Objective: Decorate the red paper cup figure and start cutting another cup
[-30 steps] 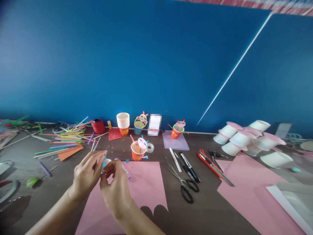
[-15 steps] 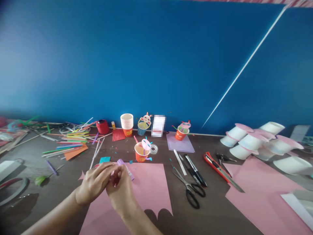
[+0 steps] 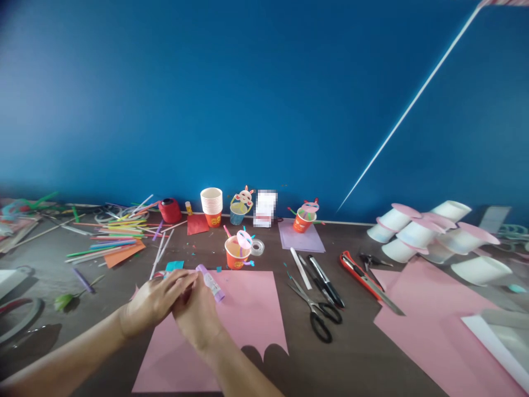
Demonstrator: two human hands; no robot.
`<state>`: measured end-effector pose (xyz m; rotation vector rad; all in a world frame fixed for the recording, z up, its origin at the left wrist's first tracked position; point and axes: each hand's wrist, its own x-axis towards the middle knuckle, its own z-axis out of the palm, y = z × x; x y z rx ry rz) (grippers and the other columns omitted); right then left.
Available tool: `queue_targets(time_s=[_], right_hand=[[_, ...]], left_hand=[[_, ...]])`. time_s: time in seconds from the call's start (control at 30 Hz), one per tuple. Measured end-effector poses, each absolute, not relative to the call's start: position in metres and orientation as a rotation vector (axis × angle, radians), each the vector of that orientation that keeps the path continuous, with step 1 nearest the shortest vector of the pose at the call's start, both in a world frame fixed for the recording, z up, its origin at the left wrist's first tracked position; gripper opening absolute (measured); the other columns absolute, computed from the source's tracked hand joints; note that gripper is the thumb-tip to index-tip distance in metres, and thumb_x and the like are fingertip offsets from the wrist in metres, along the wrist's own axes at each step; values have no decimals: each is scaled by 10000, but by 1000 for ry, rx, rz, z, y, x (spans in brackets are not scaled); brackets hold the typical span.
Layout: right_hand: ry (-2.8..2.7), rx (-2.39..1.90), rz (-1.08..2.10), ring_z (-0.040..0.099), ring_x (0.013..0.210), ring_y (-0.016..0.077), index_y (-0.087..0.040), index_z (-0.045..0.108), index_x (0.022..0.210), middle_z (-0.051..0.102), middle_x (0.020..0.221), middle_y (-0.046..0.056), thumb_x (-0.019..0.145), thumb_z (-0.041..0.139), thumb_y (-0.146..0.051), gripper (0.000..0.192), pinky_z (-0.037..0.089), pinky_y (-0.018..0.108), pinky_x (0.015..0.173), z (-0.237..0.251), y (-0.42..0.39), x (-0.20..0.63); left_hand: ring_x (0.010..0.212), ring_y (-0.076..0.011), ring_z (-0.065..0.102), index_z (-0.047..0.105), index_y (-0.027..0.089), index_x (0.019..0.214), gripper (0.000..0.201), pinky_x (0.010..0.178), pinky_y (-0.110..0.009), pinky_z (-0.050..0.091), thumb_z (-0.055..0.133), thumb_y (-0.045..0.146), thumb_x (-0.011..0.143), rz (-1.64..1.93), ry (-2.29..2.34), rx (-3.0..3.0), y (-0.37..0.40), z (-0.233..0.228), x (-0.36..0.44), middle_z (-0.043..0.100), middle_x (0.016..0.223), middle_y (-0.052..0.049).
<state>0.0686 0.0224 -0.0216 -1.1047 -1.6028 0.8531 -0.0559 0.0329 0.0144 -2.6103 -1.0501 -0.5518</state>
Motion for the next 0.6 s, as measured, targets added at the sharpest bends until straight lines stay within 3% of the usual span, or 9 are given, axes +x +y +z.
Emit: queue_targets(time_s=[0.13, 0.23, 0.33, 0.5, 0.6], right_hand=[[-1554, -1180, 849, 469, 549, 96, -184, 403, 859, 453, 639, -47, 705, 437, -79, 189, 366, 209, 506, -9, 27, 73], [-1565, -1135, 815, 459, 607, 103, -190, 400, 814, 456, 662, -37, 730, 431, -93, 132, 384, 229, 579, 3, 31, 84], [-1619, -1071, 846, 457, 638, 107, -191, 403, 852, 467, 684, -31, 742, 433, -91, 151, 390, 236, 617, 11, 33, 99], [-1756, -996, 914, 476, 694, 117, -185, 399, 967, 491, 760, -8, 759, 425, -81, 234, 396, 249, 658, 18, 33, 120], [-1819, -993, 926, 484, 712, 119, -185, 392, 992, 482, 769, -8, 760, 423, -74, 259, 397, 250, 662, 21, 32, 126]], left_hand=[[857, -176, 619, 524, 195, 1093, 277, 697, -254, 505, 404, 195, 843, -1124, -1620, -2390, 43, 18, -47, 621, 980, -84], [657, -141, 624, 522, 192, 1066, 276, 546, -223, 499, 462, 298, 818, -1682, -2040, -2171, 48, 26, -44, 613, 949, -65], [474, -92, 541, 550, 174, 981, 270, 402, -184, 425, 518, 337, 770, -2034, -2371, -2127, 50, 28, -48, 608, 785, -19], [398, -78, 444, 588, 149, 750, 154, 381, -172, 365, 502, 277, 743, -1929, -2692, -2451, 45, 22, -52, 467, 486, 50], [447, -90, 499, 588, 148, 738, 163, 436, -199, 409, 440, 215, 751, -1692, -2681, -2650, 38, 28, -47, 506, 569, 27]])
